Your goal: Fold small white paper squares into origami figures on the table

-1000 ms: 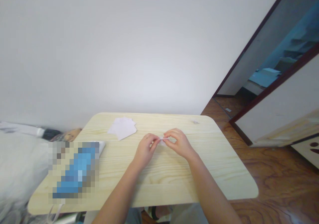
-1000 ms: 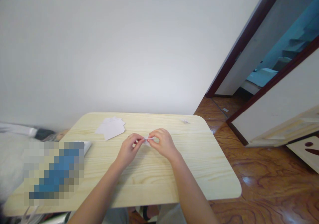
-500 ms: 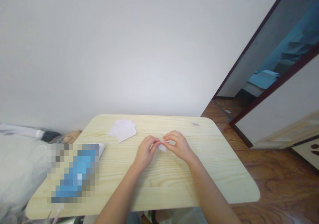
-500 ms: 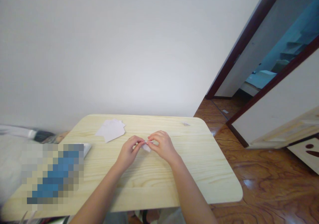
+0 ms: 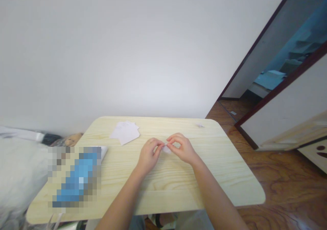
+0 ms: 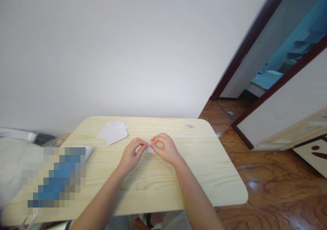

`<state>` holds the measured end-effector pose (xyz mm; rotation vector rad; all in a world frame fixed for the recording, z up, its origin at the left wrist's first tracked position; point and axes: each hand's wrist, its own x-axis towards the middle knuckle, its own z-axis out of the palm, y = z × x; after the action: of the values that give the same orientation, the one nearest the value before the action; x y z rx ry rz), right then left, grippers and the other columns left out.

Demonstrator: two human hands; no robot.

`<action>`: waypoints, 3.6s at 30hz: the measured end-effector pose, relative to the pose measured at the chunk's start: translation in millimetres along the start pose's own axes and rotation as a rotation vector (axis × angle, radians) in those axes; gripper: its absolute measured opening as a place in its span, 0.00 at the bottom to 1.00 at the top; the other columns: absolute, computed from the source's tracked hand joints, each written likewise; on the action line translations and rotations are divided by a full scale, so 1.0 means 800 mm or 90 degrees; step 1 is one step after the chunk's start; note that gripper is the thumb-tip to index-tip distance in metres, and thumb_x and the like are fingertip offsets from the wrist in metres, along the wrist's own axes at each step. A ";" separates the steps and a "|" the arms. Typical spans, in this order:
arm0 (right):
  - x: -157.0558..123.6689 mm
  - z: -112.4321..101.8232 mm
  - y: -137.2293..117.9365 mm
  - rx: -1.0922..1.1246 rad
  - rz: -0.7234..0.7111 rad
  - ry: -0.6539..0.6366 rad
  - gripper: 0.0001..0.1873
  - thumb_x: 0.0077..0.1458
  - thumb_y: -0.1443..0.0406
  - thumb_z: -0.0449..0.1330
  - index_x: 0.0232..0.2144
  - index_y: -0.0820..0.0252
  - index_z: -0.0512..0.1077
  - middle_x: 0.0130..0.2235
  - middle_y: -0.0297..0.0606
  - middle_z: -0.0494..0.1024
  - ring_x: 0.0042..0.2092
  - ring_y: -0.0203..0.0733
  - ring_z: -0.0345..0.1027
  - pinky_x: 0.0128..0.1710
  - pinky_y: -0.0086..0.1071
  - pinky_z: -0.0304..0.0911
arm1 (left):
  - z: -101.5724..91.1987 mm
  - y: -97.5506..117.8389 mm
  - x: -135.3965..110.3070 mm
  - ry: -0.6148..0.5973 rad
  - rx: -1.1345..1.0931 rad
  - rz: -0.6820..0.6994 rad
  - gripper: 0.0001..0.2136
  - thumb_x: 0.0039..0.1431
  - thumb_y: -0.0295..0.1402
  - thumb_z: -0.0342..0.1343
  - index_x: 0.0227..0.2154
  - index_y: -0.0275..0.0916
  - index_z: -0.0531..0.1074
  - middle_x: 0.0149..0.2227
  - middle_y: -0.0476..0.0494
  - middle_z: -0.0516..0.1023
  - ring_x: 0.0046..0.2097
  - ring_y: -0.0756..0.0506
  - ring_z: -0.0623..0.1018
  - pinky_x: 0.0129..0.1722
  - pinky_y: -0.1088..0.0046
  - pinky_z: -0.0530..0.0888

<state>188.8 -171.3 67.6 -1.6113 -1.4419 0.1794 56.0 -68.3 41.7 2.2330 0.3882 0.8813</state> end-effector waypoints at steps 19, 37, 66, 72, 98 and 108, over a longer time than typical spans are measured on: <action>0.000 0.024 0.005 0.080 0.097 -0.066 0.07 0.50 0.62 0.55 0.28 0.61 0.69 0.29 0.34 0.73 0.32 0.36 0.67 0.33 0.28 0.62 | 0.005 -0.021 0.003 0.130 -0.202 -0.221 0.09 0.53 0.37 0.50 0.30 0.37 0.69 0.27 0.49 0.70 0.23 0.53 0.71 0.22 0.78 0.68; 0.003 0.037 0.020 0.332 0.236 -0.019 0.12 0.47 0.58 0.58 0.30 0.61 0.72 0.29 0.36 0.76 0.32 0.39 0.70 0.34 0.34 0.67 | 0.017 -0.022 -0.002 0.103 -0.257 -0.180 0.10 0.51 0.36 0.55 0.37 0.40 0.73 0.39 0.43 0.75 0.37 0.47 0.76 0.33 0.71 0.76; 0.000 0.006 -0.007 -0.073 0.025 0.161 0.11 0.49 0.62 0.58 0.37 0.56 0.72 0.33 0.39 0.71 0.36 0.39 0.66 0.35 0.33 0.63 | 0.009 -0.012 -0.005 0.064 -0.004 -0.109 0.07 0.54 0.33 0.52 0.31 0.40 0.74 0.32 0.46 0.78 0.34 0.49 0.75 0.29 0.76 0.71; 0.004 0.011 -0.005 -0.085 -0.018 0.082 0.08 0.46 0.63 0.61 0.33 0.55 0.72 0.34 0.38 0.73 0.40 0.42 0.65 0.43 0.38 0.60 | 0.009 -0.008 -0.005 0.038 0.040 -0.086 0.05 0.53 0.31 0.52 0.30 0.40 0.73 0.31 0.46 0.77 0.34 0.48 0.74 0.28 0.75 0.70; 0.003 0.010 -0.002 0.110 0.074 0.064 0.05 0.49 0.65 0.58 0.28 0.59 0.74 0.30 0.38 0.75 0.34 0.39 0.69 0.36 0.32 0.64 | 0.008 -0.007 -0.003 0.041 0.006 -0.026 0.07 0.54 0.33 0.52 0.30 0.39 0.74 0.30 0.45 0.77 0.35 0.48 0.75 0.37 0.71 0.71; 0.004 0.014 0.005 0.181 0.170 0.077 0.08 0.47 0.61 0.59 0.25 0.61 0.73 0.28 0.38 0.76 0.33 0.39 0.69 0.36 0.32 0.63 | 0.008 -0.005 -0.002 0.030 0.008 -0.016 0.07 0.54 0.33 0.51 0.31 0.39 0.74 0.31 0.45 0.77 0.35 0.48 0.73 0.37 0.70 0.70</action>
<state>185.7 -162.3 60.1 -1.5433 -1.0536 0.4144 59.3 -69.4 35.0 2.2172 0.4433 0.9228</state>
